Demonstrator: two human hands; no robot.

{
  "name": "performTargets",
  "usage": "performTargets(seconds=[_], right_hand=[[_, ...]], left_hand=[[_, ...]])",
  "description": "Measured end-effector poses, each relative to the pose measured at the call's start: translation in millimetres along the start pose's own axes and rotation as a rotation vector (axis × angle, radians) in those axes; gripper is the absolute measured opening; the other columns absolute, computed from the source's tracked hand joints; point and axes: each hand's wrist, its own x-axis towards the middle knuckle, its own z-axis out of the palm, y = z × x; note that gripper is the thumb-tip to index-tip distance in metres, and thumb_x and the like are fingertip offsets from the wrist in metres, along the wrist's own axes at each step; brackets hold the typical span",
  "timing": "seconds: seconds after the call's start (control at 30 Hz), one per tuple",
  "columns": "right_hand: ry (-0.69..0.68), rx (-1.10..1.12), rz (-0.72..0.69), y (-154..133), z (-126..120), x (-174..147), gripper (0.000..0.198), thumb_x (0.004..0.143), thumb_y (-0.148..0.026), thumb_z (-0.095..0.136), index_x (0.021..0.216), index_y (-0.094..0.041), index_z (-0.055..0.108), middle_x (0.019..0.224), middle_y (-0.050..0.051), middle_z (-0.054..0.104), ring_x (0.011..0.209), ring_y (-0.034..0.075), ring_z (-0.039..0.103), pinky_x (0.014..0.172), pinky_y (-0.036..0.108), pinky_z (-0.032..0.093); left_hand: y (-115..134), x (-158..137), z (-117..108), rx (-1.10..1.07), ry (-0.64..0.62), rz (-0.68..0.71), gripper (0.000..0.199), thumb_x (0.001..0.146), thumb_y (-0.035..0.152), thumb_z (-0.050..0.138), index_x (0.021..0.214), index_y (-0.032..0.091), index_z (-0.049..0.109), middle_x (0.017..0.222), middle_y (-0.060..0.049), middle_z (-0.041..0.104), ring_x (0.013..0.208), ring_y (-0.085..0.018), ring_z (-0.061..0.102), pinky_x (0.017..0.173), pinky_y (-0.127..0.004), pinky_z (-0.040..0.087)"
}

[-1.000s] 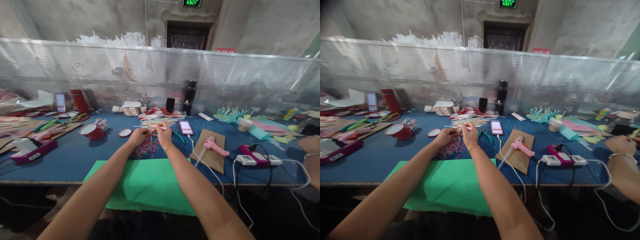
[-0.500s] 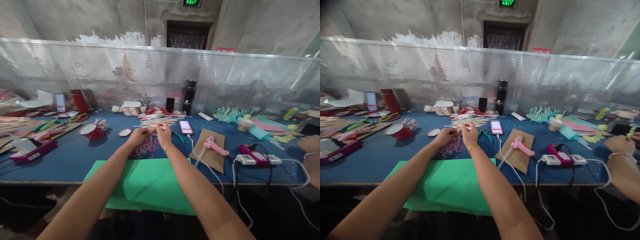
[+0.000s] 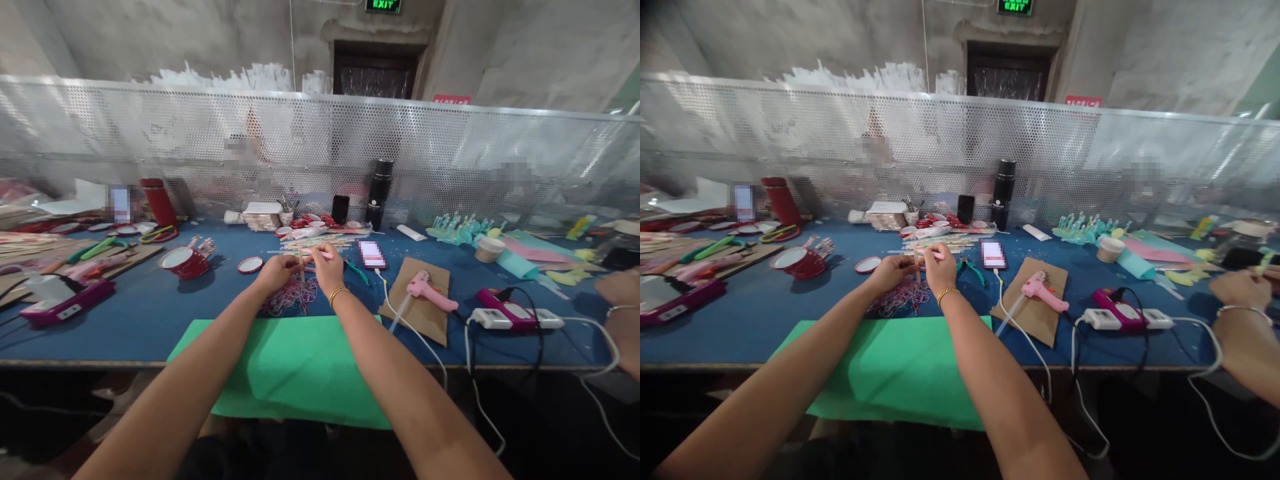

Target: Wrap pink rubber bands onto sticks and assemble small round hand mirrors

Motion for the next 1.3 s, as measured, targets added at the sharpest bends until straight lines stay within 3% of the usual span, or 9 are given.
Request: performTargets(seconds=[0.3,0.53,1.3], right_hand=[[-0.014,-0.042,-0.061,1.3,1.0,-0.2,0.012,0.079,-0.033,0.052,0.075,-0.023,0.057,0.065,-0.003,0.065,0.066,0.015,0.063,0.069,0.026,0.050],[0.031,-0.043,-0.033,-0.4,0.0,0.2,0.011,0.077,-0.032,0.054,0.072,-0.023,0.058,0.064,-0.004,0.064,0.065,0.016,0.063,0.068,0.026,0.050],[0.038,-0.048,-0.035,-4.1,-1.3,-0.2,0.011,0.077,-0.032,0.054,0.070,-0.024,0.056,0.062,-0.004,0.063,0.064,0.016,0.062,0.068,0.026,0.049]], left_hand=[[1.9,-0.9,0.1,0.019,0.009,0.015,0.039,0.073,0.050,0.061,0.081,0.014,0.074,0.073,-0.002,0.070,0.068,-0.016,0.057,0.069,-0.026,0.045],[-0.1,-0.4,0.2,0.016,0.004,0.002,0.039,0.074,0.047,0.060,0.090,0.015,0.075,0.082,-0.004,0.073,0.076,-0.019,0.060,0.075,-0.028,0.046],[-1.3,-0.2,-0.8,0.037,0.007,0.012,0.038,0.075,0.047,0.060,0.087,0.015,0.076,0.082,-0.004,0.073,0.075,-0.019,0.062,0.074,-0.028,0.047]])
